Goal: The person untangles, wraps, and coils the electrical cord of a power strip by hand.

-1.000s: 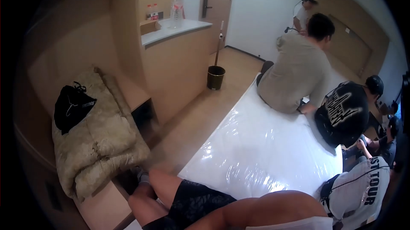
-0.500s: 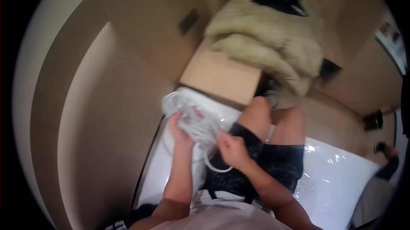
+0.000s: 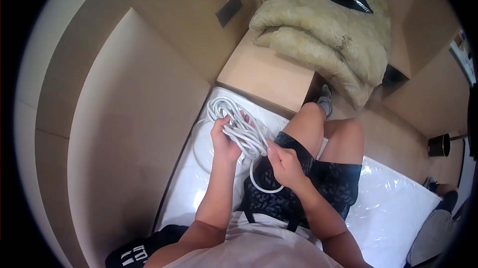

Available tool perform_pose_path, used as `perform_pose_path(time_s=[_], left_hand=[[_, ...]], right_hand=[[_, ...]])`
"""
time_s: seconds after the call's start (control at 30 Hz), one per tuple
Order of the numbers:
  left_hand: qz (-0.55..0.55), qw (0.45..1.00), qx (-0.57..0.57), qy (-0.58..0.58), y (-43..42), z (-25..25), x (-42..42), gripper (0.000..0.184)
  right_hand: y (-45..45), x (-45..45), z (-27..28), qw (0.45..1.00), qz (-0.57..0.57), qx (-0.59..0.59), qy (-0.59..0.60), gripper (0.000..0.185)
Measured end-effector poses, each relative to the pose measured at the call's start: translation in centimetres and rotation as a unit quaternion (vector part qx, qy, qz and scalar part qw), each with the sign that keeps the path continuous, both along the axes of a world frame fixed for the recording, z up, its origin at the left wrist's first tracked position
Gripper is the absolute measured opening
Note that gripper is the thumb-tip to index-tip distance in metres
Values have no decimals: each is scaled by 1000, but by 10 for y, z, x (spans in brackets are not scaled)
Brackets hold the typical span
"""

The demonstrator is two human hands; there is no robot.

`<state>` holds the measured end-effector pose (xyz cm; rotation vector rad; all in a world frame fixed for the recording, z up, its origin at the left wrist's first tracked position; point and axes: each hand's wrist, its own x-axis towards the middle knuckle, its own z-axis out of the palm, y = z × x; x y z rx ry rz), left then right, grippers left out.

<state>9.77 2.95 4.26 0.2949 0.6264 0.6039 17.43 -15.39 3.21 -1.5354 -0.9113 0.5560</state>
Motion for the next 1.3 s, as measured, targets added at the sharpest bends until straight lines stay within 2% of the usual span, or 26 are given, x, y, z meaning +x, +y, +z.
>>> perform_pose_path(time_s=[0.17, 0.27, 0.3, 0.37, 0.4, 0.43, 0.47, 0.5, 0.57, 0.6, 0.67, 0.73, 0.77, 0.83, 0.93, 1.0, 1.07, 1.13, 1.17, 1.3], left_hand=[[-2, 999, 8, -44, 8, -17, -6, 40], [6, 998, -9, -59, 5, -15, -6, 42], [-14, 996, 1, -83, 6, -16, -9, 49], [-56, 993, 93, -40, 5, -19, -12, 74], [-59, 994, 65, -71, 2, -20, -13, 83], [-67, 989, 8, -129, 4, -28, -13, 90], [-70, 989, 38, -123, -15, -3, -4, 95], [-72, 986, 87, -126, -10, -11, -6, 93], [-57, 978, 76, -187, 5, -31, -11, 87], [-55, 970, 34, -236, 11, -33, -11, 81], [-87, 947, -6, -309, 11, -37, -7, 71], [-84, 957, 36, -277, 7, -27, -5, 62], [-57, 965, 54, -252, 6, -22, -6, 60], [26, 973, 81, -213, 9, -7, -8, 54], [105, 970, 141, -170, 26, 7, -19, 44], [150, 963, 193, -117, 36, 13, -26, 44], [204, 941, 259, -73, 22, 39, -22, 45], [241, 921, 302, -46, 11, 58, -16, 50], [218, 910, 347, -70, 11, 61, -17, 52], [294, 831, 471, -31, -2, 98, -1, 53]], right_hand=[[0, -5, 2, 998, 14, -5, -58, 34], [4, -6, -3, 1000, -7, 5, -25, 28], [5, -8, -9, 1000, 3, -6, -23, 25], [2, -6, -22, 999, -7, -39, -23, 19], [2, -7, -18, 999, -24, 9, -31, 13], [-2, -3, -13, 999, 8, -27, -43, 13], [-4, -1, -10, 998, 29, -51, -31, 15], [-3, -1, -14, 997, 45, -44, -33, 15], [-8, 1, -3, 990, 63, -122, -24, 20], [-7, -2, -12, 991, 55, -120, -25, 23], [-9, 6, -6, 985, 112, -129, 24, 25], [-9, 4, -21, 989, 107, -73, 70, 26], [-10, -1, -28, 988, 110, -45, 96, 27], [-21, 2, -20, 975, 161, -60, 138, 29], [-32, 2, -41, 918, 251, -14, 307, 27], [-35, -1, -46, 896, 279, 40, 345, 20], [-35, -14, -55, 873, 296, 26, 388, 21], [-29, -23, -53, 874, 337, 17, 350, 22], [-26, -28, -49, 887, 344, 25, 306, 20], [-13, -40, -43, 870, 362, 67, 328, 17]])
